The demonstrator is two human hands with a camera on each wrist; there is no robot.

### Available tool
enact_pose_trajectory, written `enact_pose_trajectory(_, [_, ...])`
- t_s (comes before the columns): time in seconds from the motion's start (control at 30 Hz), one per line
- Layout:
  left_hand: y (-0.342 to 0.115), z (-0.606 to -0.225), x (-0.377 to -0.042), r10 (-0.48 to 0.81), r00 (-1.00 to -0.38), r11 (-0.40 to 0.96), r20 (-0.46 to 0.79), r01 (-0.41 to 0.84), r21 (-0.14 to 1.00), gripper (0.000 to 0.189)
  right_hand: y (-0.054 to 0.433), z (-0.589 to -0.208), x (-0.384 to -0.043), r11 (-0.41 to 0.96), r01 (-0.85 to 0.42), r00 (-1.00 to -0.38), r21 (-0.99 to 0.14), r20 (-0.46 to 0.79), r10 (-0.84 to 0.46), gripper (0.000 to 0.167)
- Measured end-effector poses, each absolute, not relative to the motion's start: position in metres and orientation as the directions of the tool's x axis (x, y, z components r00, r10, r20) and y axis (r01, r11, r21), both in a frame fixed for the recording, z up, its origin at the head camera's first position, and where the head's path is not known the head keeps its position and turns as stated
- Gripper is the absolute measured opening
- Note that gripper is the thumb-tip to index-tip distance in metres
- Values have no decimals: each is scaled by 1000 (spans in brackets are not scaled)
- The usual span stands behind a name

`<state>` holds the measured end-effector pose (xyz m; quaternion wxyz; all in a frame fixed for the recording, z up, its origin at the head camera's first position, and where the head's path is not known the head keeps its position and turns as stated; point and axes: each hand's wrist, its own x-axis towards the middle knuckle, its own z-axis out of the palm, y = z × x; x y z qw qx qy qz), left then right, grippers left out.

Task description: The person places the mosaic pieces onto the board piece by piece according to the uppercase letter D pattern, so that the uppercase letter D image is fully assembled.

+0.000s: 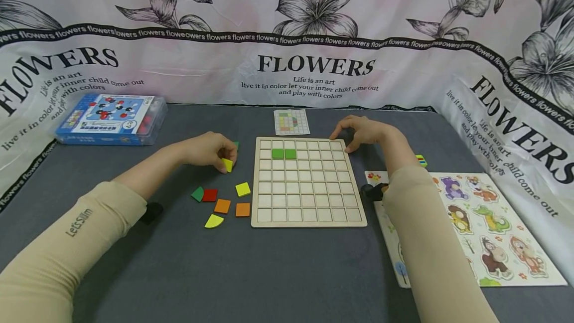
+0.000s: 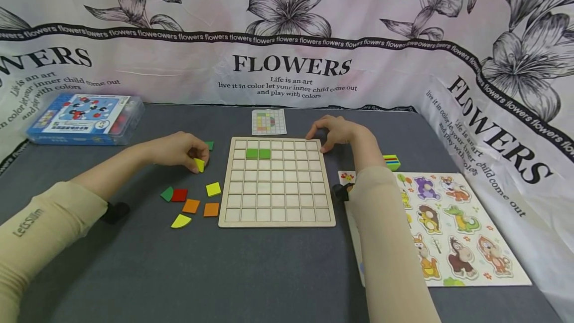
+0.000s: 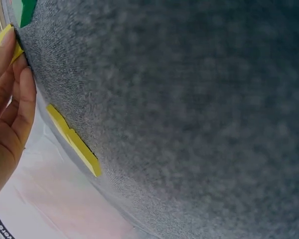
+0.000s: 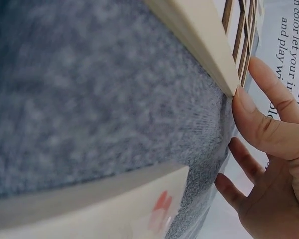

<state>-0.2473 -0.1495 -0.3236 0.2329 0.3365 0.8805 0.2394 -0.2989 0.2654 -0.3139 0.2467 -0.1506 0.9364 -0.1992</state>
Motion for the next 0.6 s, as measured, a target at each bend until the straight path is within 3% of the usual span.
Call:
enact_pose_trajectory(0.1, [-149,-323,-248,698,-675,665,-242,484,569,10,266,-314,-299,879,-183,-837,-440,-400,-374,42])
enact_pose_trajectory(0.33, [-142,-322,-249,679,-703,668,-212,470,577,24,268,-314,-298,843,-176,-823,-509,-394,-410,45])
enact_pose_trajectory(0.6, [-123,-316,-245,630,-770,659,-103,460,595,23,269,-313,-296,813,-167,-806,-558,-398,-439,47])
